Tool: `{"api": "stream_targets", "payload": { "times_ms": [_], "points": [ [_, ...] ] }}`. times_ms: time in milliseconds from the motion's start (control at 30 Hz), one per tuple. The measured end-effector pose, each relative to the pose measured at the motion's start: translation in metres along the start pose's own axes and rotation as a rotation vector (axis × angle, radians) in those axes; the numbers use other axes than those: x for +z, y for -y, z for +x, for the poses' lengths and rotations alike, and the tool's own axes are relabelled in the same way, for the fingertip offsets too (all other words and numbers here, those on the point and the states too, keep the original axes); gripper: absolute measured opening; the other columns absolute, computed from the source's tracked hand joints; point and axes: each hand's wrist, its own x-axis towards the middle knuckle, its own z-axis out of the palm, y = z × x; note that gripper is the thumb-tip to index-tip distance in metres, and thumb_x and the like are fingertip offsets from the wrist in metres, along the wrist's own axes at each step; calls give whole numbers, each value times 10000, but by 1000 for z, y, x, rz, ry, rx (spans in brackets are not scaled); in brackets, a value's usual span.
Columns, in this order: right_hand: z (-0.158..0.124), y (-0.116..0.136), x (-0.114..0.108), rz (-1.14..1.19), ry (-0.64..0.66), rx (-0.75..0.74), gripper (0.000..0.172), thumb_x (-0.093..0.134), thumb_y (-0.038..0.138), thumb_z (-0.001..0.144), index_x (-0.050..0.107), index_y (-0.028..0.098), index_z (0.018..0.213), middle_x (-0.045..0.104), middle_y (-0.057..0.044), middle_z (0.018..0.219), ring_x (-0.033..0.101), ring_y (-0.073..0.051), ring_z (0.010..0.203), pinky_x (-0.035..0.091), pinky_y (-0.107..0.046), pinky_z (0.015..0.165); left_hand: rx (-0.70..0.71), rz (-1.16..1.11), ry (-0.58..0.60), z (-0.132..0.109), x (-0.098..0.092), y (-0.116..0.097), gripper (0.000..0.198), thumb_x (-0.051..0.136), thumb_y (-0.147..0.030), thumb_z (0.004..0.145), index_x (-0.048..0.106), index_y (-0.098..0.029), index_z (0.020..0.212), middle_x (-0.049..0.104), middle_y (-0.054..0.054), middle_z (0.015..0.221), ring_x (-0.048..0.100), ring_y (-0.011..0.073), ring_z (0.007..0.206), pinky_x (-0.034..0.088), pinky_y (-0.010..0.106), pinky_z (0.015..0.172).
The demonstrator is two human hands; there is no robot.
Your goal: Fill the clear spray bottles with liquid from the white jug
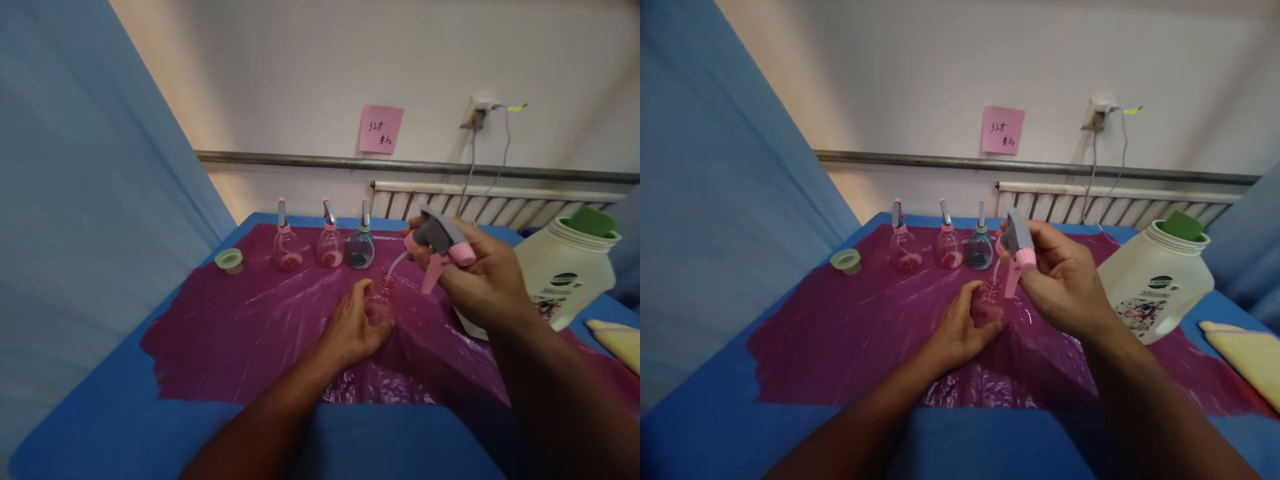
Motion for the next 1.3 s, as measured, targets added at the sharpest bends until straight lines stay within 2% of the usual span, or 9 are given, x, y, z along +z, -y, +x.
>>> {"api": "stream_targets", "payload": {
  "times_ms": [100, 167, 300, 567, 733, 800, 967, 1133, 1300],
  "points": [
    [-7, -24, 4, 90, 112, 117, 456, 1038, 397, 869, 859, 313, 1279, 867, -33, 1126, 822, -215, 980, 711, -360, 894, -69, 6, -8, -1, -1, -9, 866, 891, -446, 885, 502, -267, 1638, 678, 176, 1643, 675, 429, 1512, 558, 611, 1264],
    [-15, -45, 5, 158, 124, 213, 521, 1058, 412, 841, 823, 323, 1297, 869, -24, 1116, 820, -208, 960, 704, -356, 893, -104, 23, -7, -2, -2, -16, 856, 885, -433, 875, 518, -263, 1630, 684, 183, 1635, 689, 436, 1494, 565, 616, 1255],
    [-28, -70, 5, 157, 141, 313, 436, 1040, 482, 855, 826, 296, 1186, 866, -36, 1101, 787, -200, 910, 663, -321, 797, -105, 21, 1, -2, -4, -24, 858, 859, -479, 889, 519, -236, 1639, 696, 205, 1619, 721, 440, 1447, 582, 626, 1232],
    [-35, -75, 8, 170, 147, 286, 367, 946, 547, 944, 864, 303, 1205, 874, -53, 1100, 784, -225, 920, 656, -354, 796, -101, 3, -4, -2, -5, -24, 855, 887, -436, 877, 531, -263, 1635, 712, 196, 1604, 703, 453, 1475, 582, 642, 1226],
    [-39, -82, 14, 188, 49, 347, 413, 1012, 593, 856, 834, 277, 1056, 863, -53, 1015, 800, -240, 907, 668, -366, 804, -91, 4, 12, -2, -5, -27, 840, 876, -407, 873, 540, -227, 1622, 718, 191, 1584, 724, 436, 1444, 603, 619, 1204],
    [-40, -85, 16, 193, 18, 375, 435, 1008, 620, 854, 834, 275, 1054, 864, -51, 1011, 808, -238, 926, 677, -368, 834, -92, 10, 16, -2, -5, -28, 850, 874, -393, 867, 532, -238, 1630, 709, 188, 1607, 712, 442, 1466, 597, 632, 1213],
    [-45, -88, 17, 187, 60, 402, 403, 1047, 550, 827, 860, 269, 1048, 880, -58, 1037, 800, -217, 898, 664, -336, 805, -81, 4, 14, -4, -4, -28, 818, 855, -425, 899, 531, -257, 1631, 685, 182, 1652, 685, 430, 1515, 582, 624, 1245],
    [-48, -86, 16, 244, 101, 400, 430, 1060, 550, 799, 879, 266, 1066, 891, -83, 1058, 826, -258, 916, 675, -365, 789, -56, -2, 19, -4, -2, -23, 808, 883, -407, 866, 546, -278, 1590, 740, 162, 1572, 715, 420, 1464, 604, 608, 1219],
    [-52, -87, 13, 261, 129, 398, 350, 1050, 461, 837, 904, 317, 1120, 893, -64, 1102, 837, -271, 948, 678, -381, 806, -28, -4, 0, -4, 0, -19, 788, 876, -406, 856, 565, -265, 1567, 761, 173, 1513, 738, 435, 1414, 611, 633, 1194]
  ]
}}
